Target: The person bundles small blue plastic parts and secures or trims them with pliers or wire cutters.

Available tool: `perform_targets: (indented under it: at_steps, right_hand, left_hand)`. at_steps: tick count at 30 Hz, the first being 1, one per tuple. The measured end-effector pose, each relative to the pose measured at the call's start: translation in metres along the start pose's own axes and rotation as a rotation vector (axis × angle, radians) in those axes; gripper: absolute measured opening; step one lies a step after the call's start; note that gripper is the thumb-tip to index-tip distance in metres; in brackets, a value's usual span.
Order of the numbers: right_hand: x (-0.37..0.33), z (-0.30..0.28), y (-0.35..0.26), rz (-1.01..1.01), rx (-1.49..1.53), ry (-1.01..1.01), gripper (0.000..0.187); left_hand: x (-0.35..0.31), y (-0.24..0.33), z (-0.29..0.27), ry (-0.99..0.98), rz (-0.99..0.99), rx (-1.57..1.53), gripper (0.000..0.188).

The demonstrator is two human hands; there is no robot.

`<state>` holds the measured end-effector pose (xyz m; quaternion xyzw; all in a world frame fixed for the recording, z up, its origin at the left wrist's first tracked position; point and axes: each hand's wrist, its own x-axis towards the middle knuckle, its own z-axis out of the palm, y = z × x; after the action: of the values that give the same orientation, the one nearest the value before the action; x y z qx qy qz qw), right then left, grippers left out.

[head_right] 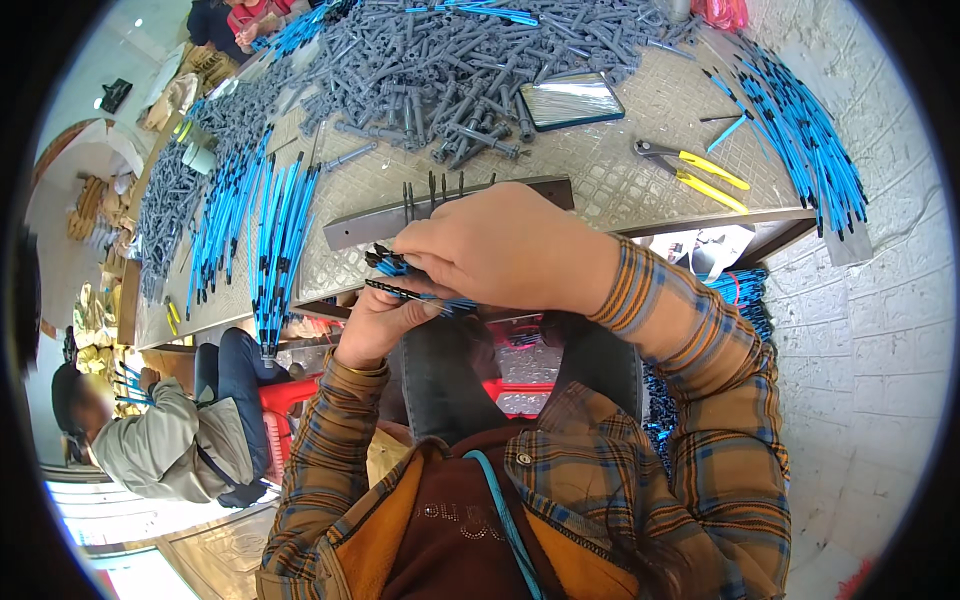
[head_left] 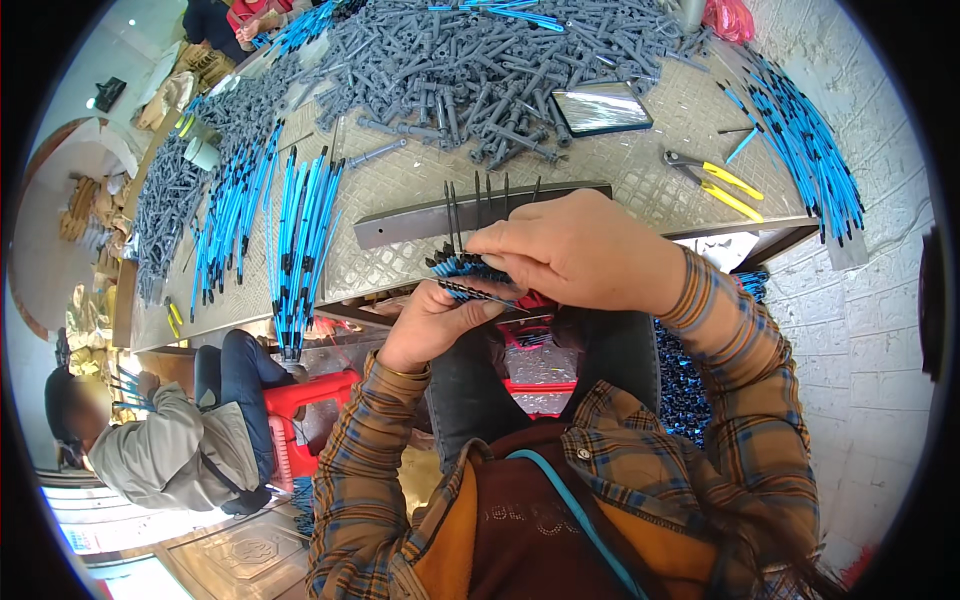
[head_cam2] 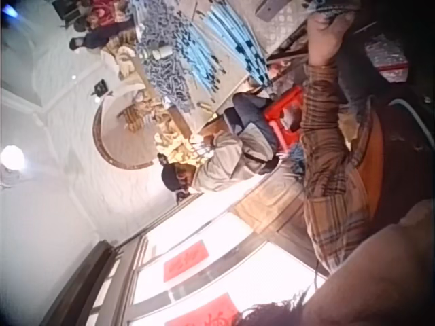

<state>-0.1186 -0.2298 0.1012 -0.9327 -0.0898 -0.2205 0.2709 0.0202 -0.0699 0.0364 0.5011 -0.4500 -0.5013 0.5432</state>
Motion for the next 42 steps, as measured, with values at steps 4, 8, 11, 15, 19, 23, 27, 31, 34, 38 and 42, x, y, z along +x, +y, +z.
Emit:
perform_targets:
  at_steps: [4,8,11,15,19,23,27,31,34,38,42]
  right_hand:
    - [-0.001,0.003,-0.009,0.057,-0.104,0.049,0.016]
    - [0.002,-0.001,-0.015,0.098,-0.144,0.047,0.016]
    - [0.005,0.005,-0.01,0.1,-0.102,0.052,0.016]
    - [0.007,0.008,-0.011,0.139,-0.053,0.095,0.014]
    - [0.009,0.017,-0.004,0.092,0.051,0.154,0.013]
    - [0.01,0.024,-0.001,0.101,0.144,0.235,0.012]
    - [0.01,0.026,-0.002,0.116,0.131,0.246,0.013]
    - [0.009,0.028,-0.003,0.114,0.138,0.255,0.014]
    - [0.011,0.026,0.003,0.088,0.168,0.217,0.015]
    - [0.012,0.027,0.006,0.045,0.166,0.177,0.017]
    - [0.012,0.028,0.012,0.01,0.181,0.172,0.018]
  left_hand:
    - [-0.001,-0.007,-0.004,0.017,-0.015,0.024,0.018]
    - [-0.001,-0.007,-0.001,0.014,0.017,0.05,0.019]
    - [0.0,-0.005,0.002,0.004,0.053,0.059,0.019]
    - [0.001,-0.003,0.0,-0.03,0.034,0.122,0.019]
    - [0.0,-0.005,-0.001,0.007,0.003,0.095,0.017]
    - [0.001,-0.007,-0.003,0.006,0.016,0.078,0.017]
    - [0.001,-0.006,-0.003,-0.002,0.045,0.118,0.017]
    - [0.0,-0.008,-0.003,0.009,0.036,0.086,0.018]
    - [0.0,-0.009,-0.006,-0.014,0.018,0.082,0.019]
    - [0.001,-0.009,-0.006,-0.024,0.067,0.134,0.021]
    - [0.001,-0.002,-0.006,-0.061,0.0,0.073,0.023]
